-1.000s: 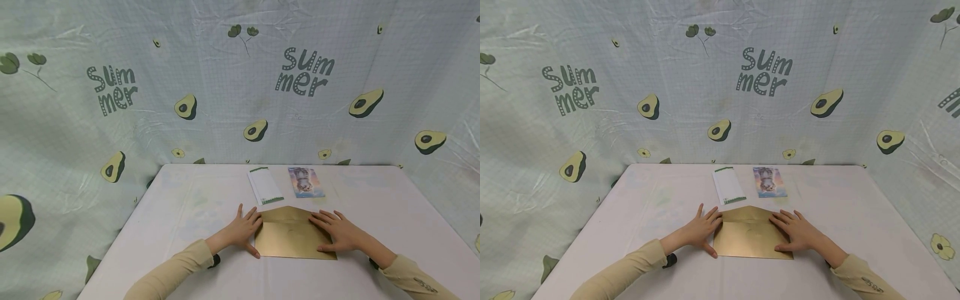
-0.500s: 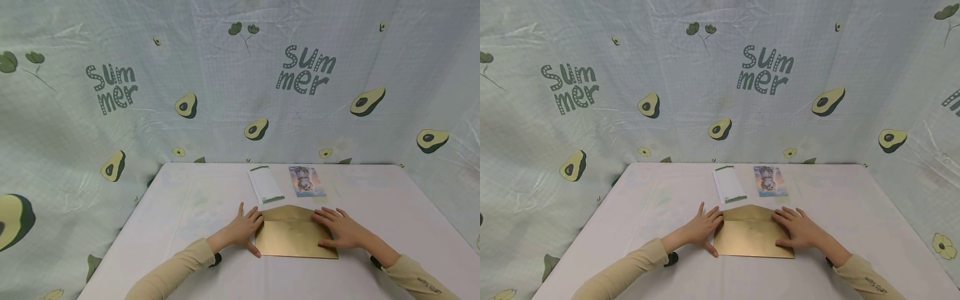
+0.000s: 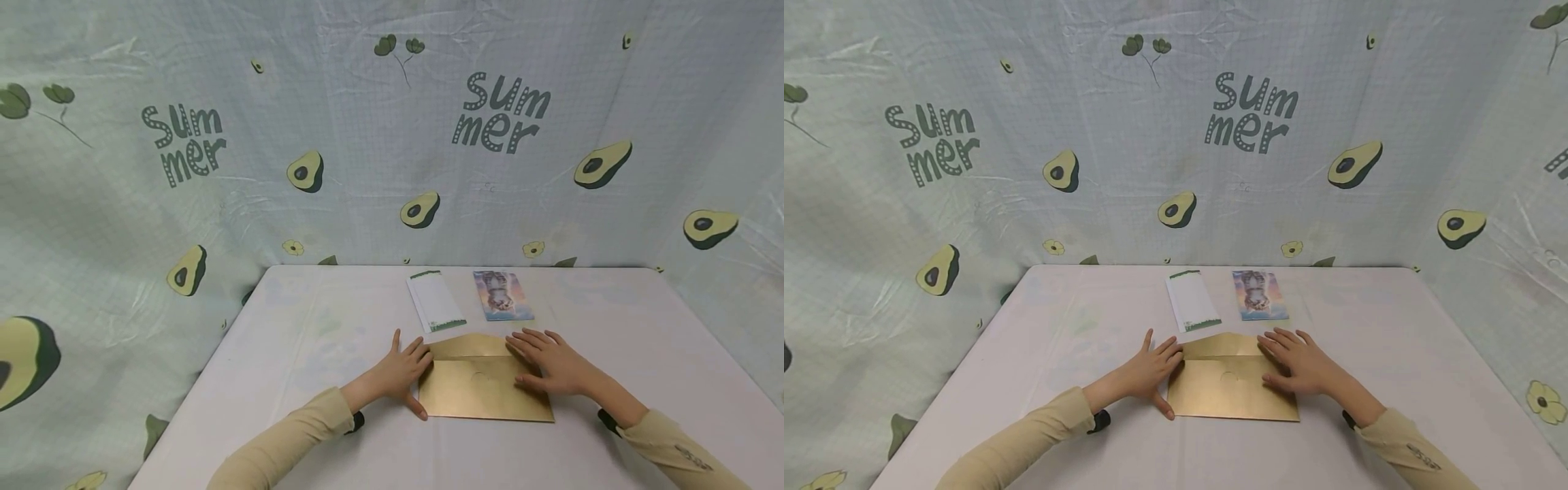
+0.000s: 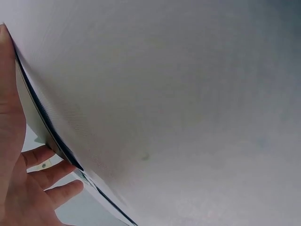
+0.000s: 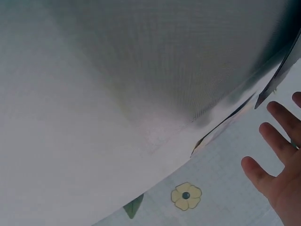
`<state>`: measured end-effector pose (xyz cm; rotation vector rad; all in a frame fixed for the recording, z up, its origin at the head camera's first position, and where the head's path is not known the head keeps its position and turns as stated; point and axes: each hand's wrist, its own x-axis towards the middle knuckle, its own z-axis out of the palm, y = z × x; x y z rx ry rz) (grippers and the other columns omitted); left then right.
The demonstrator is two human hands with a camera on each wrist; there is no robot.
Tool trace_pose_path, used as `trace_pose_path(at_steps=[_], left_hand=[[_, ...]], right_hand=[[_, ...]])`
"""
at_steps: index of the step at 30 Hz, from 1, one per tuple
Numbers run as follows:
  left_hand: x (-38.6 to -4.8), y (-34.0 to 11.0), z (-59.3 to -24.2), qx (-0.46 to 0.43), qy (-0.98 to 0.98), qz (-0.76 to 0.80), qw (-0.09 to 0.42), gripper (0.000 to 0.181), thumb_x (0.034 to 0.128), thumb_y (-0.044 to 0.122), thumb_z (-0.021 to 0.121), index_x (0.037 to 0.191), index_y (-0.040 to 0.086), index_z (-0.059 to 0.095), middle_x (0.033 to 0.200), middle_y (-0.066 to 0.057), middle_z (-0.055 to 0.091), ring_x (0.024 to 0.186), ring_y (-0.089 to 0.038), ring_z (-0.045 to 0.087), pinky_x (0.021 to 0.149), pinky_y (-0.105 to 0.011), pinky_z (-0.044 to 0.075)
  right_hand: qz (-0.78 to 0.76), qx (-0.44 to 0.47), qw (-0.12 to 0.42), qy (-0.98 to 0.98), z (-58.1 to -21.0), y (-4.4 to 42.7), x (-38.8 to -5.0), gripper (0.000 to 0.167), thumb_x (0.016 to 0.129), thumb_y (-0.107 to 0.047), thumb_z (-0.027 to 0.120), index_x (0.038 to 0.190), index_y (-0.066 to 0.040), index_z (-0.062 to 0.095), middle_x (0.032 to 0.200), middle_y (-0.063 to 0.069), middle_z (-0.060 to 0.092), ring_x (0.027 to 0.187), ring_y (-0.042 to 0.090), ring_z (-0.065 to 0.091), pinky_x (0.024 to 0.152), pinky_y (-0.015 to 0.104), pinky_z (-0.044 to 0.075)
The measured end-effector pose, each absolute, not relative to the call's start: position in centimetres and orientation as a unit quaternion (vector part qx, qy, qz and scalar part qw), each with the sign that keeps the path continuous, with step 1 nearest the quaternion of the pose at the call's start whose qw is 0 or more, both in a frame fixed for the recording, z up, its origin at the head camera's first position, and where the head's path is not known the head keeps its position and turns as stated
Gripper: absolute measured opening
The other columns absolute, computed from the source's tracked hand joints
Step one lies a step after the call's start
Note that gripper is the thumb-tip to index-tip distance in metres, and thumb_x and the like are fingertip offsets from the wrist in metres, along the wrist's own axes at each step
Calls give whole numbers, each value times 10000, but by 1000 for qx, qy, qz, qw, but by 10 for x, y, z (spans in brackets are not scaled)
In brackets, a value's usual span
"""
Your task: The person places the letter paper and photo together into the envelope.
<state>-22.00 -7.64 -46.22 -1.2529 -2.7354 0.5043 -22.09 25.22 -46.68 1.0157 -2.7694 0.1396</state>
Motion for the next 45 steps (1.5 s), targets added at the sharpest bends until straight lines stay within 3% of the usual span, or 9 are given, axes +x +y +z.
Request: trace_pose_path(at_steps=[18, 45], left_hand=[[-219, -75, -463, -406, -895, 178, 46, 1012, 530, 847, 479, 1232, 127, 370, 1318, -53, 393, 1307, -303, 314, 961, -623, 259], [-218, -76, -462, -408, -890, 193, 63, 1040, 513, 868, 453, 1239, 127, 377, 1293, -49, 409, 1297, -314, 329, 953, -620, 273]], right_hand=[[59, 318, 161, -933, -462, 243, -246, 627, 786, -418, 627, 1284, -73, 464, 1250, 142, 523, 1177, 332, 453, 915, 546, 328], [76, 270, 187, -941, -456, 203, -286, 582, 815, -366, 603, 1282, -50, 458, 1178, 170, 552, 1124, 342, 473, 893, 560, 336]])
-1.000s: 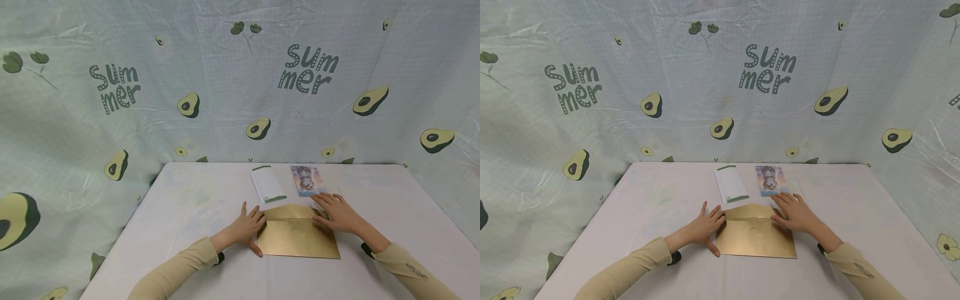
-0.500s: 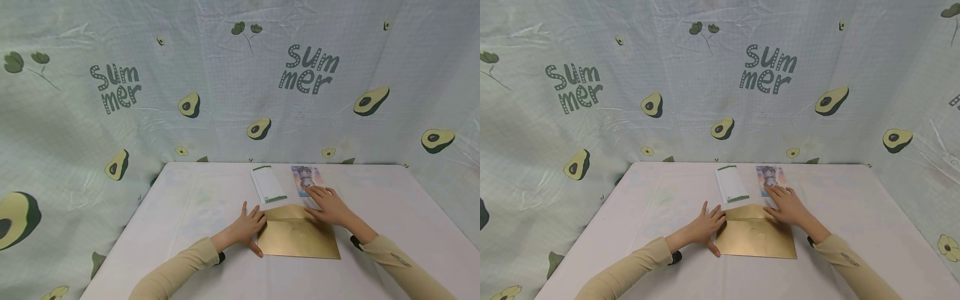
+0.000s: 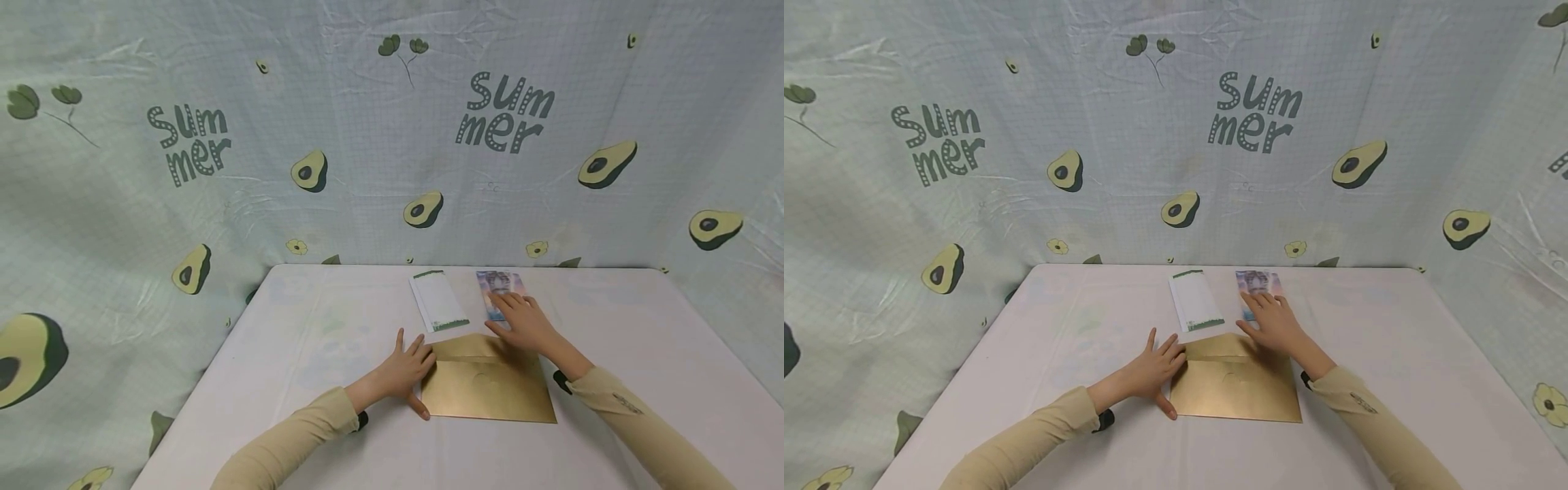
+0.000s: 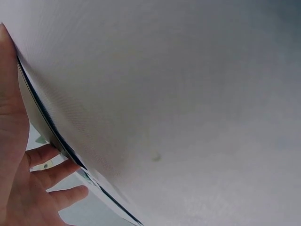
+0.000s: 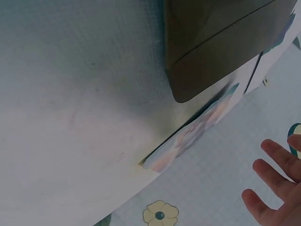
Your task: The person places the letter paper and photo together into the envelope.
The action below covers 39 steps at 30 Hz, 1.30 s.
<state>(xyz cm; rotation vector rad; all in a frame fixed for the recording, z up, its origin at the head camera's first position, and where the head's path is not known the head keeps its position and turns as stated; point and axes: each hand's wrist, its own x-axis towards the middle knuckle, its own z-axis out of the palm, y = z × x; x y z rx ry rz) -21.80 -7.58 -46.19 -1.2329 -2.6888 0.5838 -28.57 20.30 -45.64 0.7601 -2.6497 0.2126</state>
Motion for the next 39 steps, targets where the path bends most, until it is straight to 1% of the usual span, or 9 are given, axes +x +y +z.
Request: trace_pose_path(at_steps=[5, 11, 16, 22, 28, 34, 39], left_hand=[[-218, -75, -461, -407, -891, 193, 59, 1040, 516, 867, 454, 1243, 127, 374, 1301, -50, 405, 1300, -311, 324, 957, -618, 271], [-218, -74, -460, -405, -890, 200, 55, 1047, 522, 867, 450, 1261, 130, 363, 1313, -48, 394, 1305, -314, 316, 960, -615, 274], [-218, -74, -460, -405, -891, 200, 53, 1045, 523, 866, 452, 1260, 130, 364, 1312, -51, 394, 1304, -317, 318, 961, -616, 272], [-218, -73, -461, -404, -892, 198, 52, 1045, 521, 866, 454, 1256, 129, 364, 1312, -53, 391, 1304, -319, 317, 961, -618, 267], [-218, -73, -462, -408, -890, 198, 55, 1039, 522, 864, 457, 1251, 129, 369, 1305, -54, 396, 1300, -320, 324, 957, -620, 272], [-218, -73, -460, -406, -891, 195, 49, 1035, 527, 857, 463, 1256, 128, 367, 1306, -55, 396, 1300, -323, 323, 958, -621, 270], [-217, -73, -459, -403, -893, 197, 45, 1030, 526, 857, 465, 1250, 131, 370, 1309, -54, 392, 1303, -317, 319, 962, -619, 267]], right_hand=[[70, 261, 189, -944, -455, 198, -292, 579, 816, -369, 600, 1275, -45, 462, 1174, 165, 555, 1110, 328, 482, 885, 552, 349], [46, 233, 177, -955, -453, 198, -299, 548, 827, -361, 594, 1250, -32, 481, 1172, 173, 554, 1091, 352, 490, 849, 546, 370], [24, 201, 151, -968, -455, 206, -304, 535, 826, -366, 594, 1244, -53, 477, 1171, 189, 534, 1095, 373, 468, 844, 564, 361], [-24, 171, 110, -979, -464, 222, -313, 613, 832, -442, 555, 1279, -42, 430, 1198, 229, 500, 1137, 402, 425, 871, 595, 327], [-29, 154, 93, -983, -470, 237, -319, 647, 821, -490, 539, 1266, -30, 440, 1117, 268, 517, 1078, 434, 443, 842, 606, 322], [-10, 123, 59, -991, -469, 242, -320, 675, 826, -506, 516, 1286, -26, 406, 1075, 326, 488, 1027, 503, 431, 823, 614, 317], [3, 113, 35, -993, -468, 244, -322, 669, 825, -516, 515, 1256, -15, 408, 1000, 345, 503, 979, 513, 447, 786, 613, 326]])
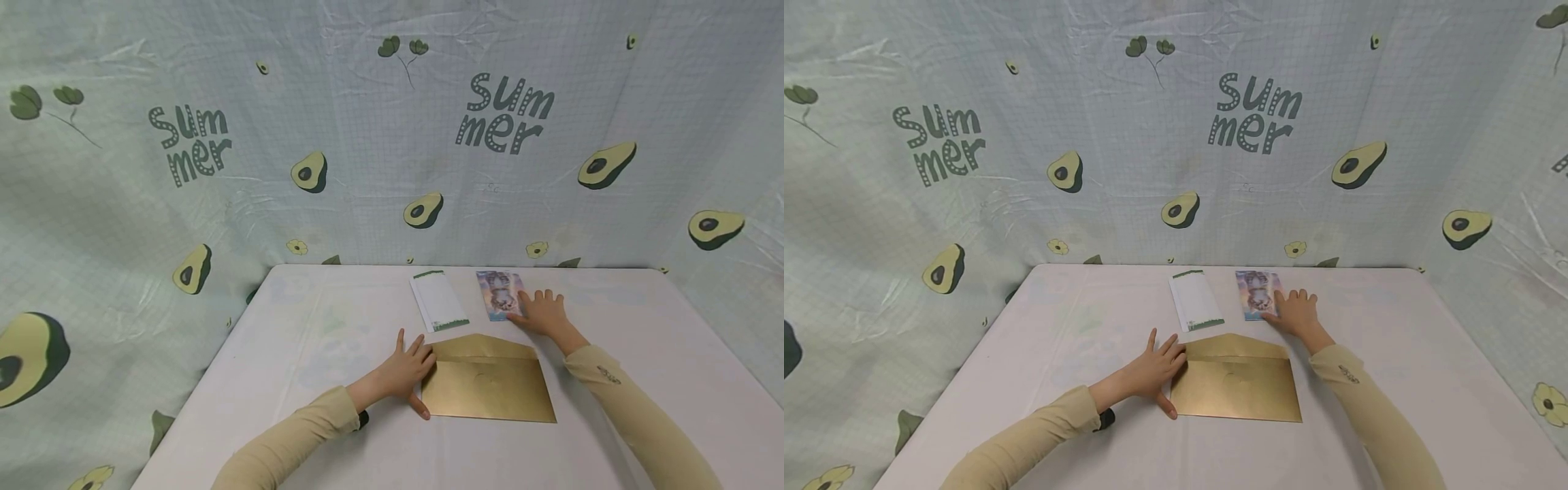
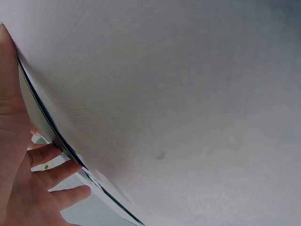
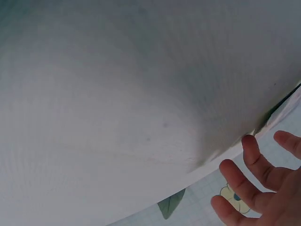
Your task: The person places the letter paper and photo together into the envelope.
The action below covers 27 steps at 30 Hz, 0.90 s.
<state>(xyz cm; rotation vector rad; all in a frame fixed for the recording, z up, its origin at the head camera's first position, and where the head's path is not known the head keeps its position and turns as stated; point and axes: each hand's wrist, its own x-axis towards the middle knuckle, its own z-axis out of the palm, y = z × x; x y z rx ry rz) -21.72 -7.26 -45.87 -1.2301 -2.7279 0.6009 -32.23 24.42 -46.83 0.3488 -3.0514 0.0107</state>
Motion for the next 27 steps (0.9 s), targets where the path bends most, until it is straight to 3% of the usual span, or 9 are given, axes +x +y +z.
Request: trace_pose_path(at_steps=[11, 27], left_hand=[[-217, -74, -459, -402, -894, 192, 40, 1034, 529, 853, 470, 1259, 129, 367, 1316, -61, 389, 1304, -321, 314, 960, -622, 263], [-217, -73, -461, -399, -896, 193, 34, 1036, 533, 849, 471, 1270, 131, 357, 1328, -61, 377, 1308, -324, 306, 964, -625, 256]], right_hand=[[7, 128, 34, -991, -473, 245, -328, 575, 829, -503, 520, 1156, -45, 401, 885, 352, 516, 859, 510, 478, 709, 583, 356], [22, 131, 60, -989, -469, 244, -323, 523, 802, -452, 588, 1072, -33, 432, 888, 327, 482, 840, 510, 472, 682, 573, 357]])
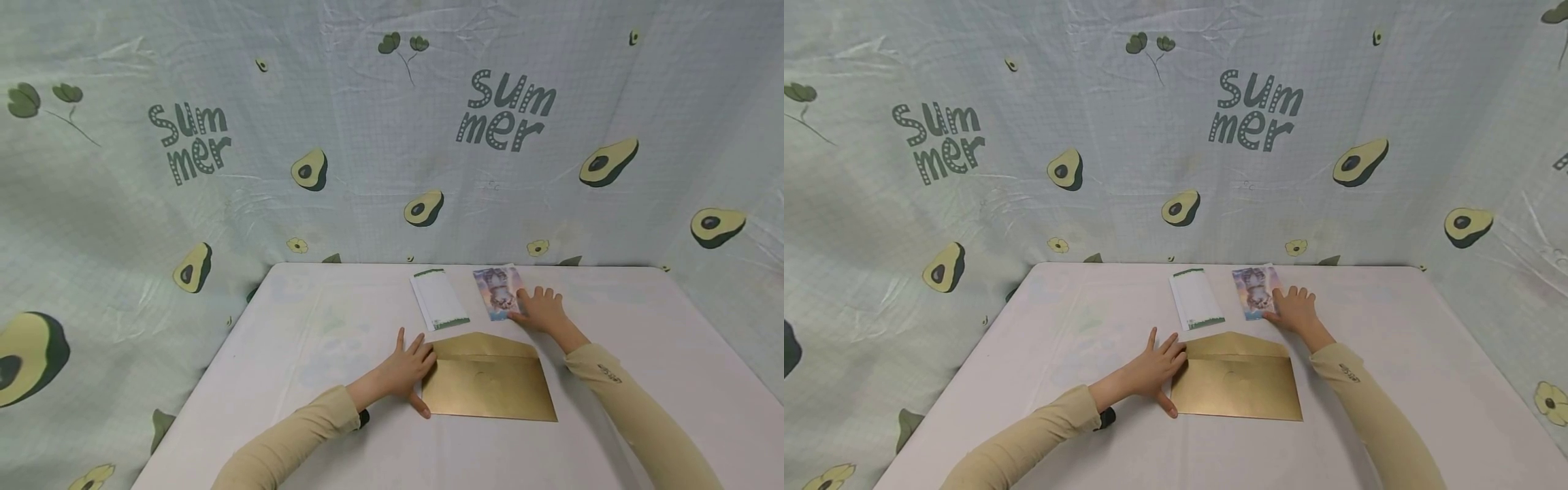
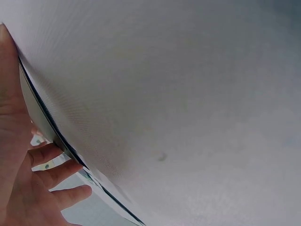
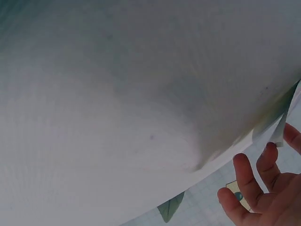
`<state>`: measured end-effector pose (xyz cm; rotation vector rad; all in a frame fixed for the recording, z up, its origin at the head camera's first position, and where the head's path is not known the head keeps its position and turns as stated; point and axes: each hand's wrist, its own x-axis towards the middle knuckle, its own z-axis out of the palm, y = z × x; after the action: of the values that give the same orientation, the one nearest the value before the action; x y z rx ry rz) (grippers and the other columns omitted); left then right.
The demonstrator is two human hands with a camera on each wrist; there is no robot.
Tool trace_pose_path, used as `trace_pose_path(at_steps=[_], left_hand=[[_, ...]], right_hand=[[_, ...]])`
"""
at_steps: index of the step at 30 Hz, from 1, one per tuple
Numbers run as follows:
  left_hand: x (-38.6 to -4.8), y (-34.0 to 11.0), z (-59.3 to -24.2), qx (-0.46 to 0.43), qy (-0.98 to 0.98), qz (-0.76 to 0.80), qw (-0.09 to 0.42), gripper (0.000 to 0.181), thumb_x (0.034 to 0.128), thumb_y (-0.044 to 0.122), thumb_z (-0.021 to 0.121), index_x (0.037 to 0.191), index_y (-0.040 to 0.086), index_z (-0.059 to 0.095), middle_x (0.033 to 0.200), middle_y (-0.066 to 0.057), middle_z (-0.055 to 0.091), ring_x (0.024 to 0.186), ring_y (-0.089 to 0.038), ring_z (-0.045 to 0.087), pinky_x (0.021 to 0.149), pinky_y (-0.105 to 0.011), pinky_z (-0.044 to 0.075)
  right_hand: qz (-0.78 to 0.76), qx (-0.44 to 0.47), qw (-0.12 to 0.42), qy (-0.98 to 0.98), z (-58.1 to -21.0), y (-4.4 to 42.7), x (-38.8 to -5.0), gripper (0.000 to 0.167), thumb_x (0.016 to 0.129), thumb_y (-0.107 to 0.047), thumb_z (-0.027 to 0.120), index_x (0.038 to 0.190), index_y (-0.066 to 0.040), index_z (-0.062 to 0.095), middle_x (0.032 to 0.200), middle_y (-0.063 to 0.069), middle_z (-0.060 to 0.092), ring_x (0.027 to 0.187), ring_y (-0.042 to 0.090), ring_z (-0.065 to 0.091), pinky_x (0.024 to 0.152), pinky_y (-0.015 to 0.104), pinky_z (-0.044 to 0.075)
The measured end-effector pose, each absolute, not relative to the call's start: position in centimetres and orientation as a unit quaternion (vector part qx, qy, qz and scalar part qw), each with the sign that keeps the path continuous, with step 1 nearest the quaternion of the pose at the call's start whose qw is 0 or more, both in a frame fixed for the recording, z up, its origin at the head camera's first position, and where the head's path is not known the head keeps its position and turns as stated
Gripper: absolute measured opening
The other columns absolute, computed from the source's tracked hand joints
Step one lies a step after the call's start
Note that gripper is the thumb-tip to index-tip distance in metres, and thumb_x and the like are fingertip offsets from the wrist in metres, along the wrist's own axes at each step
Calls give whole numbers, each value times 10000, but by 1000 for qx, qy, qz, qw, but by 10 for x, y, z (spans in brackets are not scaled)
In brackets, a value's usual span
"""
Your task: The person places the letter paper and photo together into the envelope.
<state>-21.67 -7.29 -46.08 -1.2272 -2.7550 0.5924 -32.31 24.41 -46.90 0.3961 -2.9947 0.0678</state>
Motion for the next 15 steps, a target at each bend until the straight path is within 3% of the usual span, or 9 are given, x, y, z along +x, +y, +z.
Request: trace_pose_path(at_steps=[9, 15], left_hand=[[-215, -73, -458, -397, -895, 199, 32, 1054, 529, 852, 470, 1287, 129, 356, 1333, -60, 379, 1310, -317, 305, 966, -621, 257], [-216, -72, -459, -399, -895, 196, 34, 1050, 528, 852, 473, 1281, 129, 359, 1328, -62, 379, 1308, -320, 308, 964, -622, 258]], right_hand=[[38, 137, 65, -988, -470, 246, -326, 217, 833, -195, 589, 806, -17, 467, 762, 233, 480, 739, 430, 488, 625, 530, 382], [82, 132, 61, -986, -466, 248, -324, 111, 816, -100, 570, 781, 2, 545, 740, 206, 520, 689, 372, 514, 585, 494, 414]])
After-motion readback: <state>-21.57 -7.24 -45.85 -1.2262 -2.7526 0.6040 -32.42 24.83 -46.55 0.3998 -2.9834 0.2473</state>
